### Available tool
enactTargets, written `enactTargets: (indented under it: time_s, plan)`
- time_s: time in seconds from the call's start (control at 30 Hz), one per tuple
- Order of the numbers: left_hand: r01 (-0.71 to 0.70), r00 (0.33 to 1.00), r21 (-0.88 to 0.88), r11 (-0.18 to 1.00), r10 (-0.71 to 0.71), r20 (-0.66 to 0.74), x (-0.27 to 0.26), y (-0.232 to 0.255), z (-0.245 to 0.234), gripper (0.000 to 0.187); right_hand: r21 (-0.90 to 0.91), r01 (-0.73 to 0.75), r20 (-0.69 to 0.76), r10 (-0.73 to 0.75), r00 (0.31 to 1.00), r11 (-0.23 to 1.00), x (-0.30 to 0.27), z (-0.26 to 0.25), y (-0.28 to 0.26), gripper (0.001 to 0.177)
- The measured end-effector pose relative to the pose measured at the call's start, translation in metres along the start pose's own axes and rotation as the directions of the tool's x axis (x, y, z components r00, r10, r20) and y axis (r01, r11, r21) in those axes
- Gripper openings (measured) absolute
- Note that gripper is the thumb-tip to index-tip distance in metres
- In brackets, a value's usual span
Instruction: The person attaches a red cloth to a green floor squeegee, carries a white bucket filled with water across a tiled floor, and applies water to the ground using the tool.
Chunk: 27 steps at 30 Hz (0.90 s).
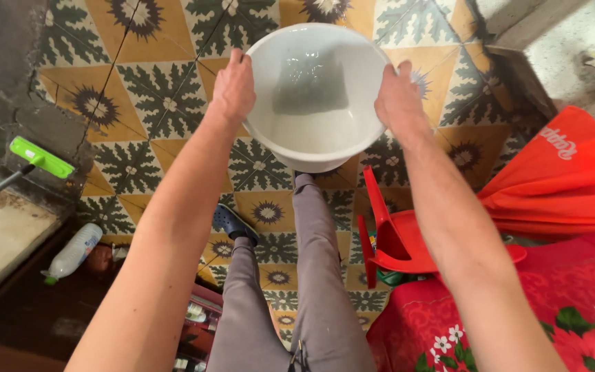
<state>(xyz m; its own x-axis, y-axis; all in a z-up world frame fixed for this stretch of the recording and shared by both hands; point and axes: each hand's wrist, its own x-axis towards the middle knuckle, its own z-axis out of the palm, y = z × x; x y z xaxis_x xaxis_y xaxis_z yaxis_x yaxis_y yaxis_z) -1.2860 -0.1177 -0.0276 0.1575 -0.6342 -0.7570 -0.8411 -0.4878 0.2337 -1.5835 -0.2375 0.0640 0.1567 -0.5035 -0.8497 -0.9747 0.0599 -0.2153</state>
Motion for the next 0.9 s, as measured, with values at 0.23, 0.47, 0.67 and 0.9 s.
enactTargets:
  time_s: [0.23,0.47,0.67,0.9]
  plan:
    - [-0.034,0.996,-0.046,0.998,0.03,-0.086,-0.038,0.024,0.03,0.067,0.02,0.031,-0.138,-0.028,0.99,0.999,-0.057,0.023,0.035,0.059]
    - [-0.052,0.963,-0.01,0.999,0.048,-0.266,-0.077,-0.036,0.081,0.081,-0.187,0.077,-0.22,-0.118,0.968,0.979,-0.072,0.063,0.027,0.068]
    - [-0.007,0.96,-0.193,0.981,-0.048,-0.275,-0.131,-0.138,0.101,0.078,-0.396,0.236,-0.198,-0.334,0.922,0.887,-0.078,0.114,-0.044,0.063]
    - [-0.033,0.936,-0.223,0.974,-0.048,-0.349,-0.155,-0.314,0.123,0.038,-0.499,0.285,-0.118,-0.39,0.913,0.819,-0.05,0.219,-0.163,0.055]
